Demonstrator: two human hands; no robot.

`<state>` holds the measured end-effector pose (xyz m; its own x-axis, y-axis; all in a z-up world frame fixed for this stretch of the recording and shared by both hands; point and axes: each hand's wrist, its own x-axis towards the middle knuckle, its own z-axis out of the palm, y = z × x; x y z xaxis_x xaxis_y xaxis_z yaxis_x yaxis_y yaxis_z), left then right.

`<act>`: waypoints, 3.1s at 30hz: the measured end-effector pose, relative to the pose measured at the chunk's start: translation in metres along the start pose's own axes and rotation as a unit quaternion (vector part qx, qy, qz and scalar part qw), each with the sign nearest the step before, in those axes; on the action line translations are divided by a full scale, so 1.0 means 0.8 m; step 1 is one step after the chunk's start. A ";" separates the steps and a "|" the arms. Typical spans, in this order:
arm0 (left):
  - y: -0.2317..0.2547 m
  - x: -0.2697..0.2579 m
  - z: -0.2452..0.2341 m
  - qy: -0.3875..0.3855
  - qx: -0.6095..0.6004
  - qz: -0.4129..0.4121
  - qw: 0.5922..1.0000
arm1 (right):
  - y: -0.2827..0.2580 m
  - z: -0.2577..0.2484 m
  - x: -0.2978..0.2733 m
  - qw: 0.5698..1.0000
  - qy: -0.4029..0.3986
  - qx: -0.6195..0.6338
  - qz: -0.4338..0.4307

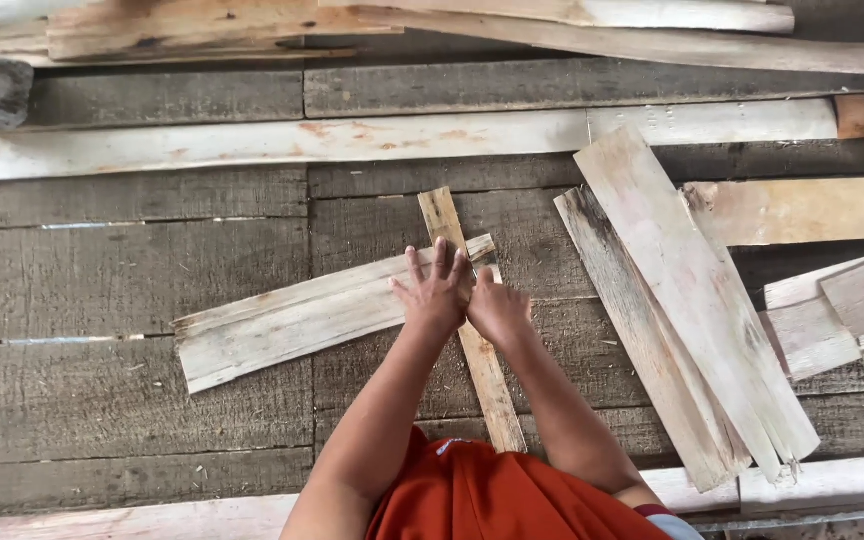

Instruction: The person selects thin wooden planks from a pile, stacks them, and uses a red utility knife to split the planks into smaller pieces on a wooden workbench. The cut pieces are set aside on the bench.

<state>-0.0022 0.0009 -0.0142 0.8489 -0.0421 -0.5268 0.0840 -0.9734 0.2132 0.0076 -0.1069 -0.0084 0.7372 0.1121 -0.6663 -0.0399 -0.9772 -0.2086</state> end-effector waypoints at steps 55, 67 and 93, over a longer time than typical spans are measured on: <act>0.003 -0.005 -0.012 -0.032 0.044 0.013 0.998 | 0.066 0.073 0.087 0.898 0.307 0.314 0.037; -0.004 0.015 0.020 0.005 0.035 0.017 0.999 | 0.065 0.072 0.114 0.931 0.201 0.278 0.124; -0.003 0.010 0.011 -0.011 0.018 0.016 1.000 | 0.144 0.107 0.049 0.985 0.166 0.047 -0.016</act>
<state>-0.0003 0.0007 -0.0261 0.8395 -0.0769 -0.5378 0.0381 -0.9792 0.1995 -0.0261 -0.1997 -0.1200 0.9181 0.0617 -0.3915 -0.0644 -0.9514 -0.3010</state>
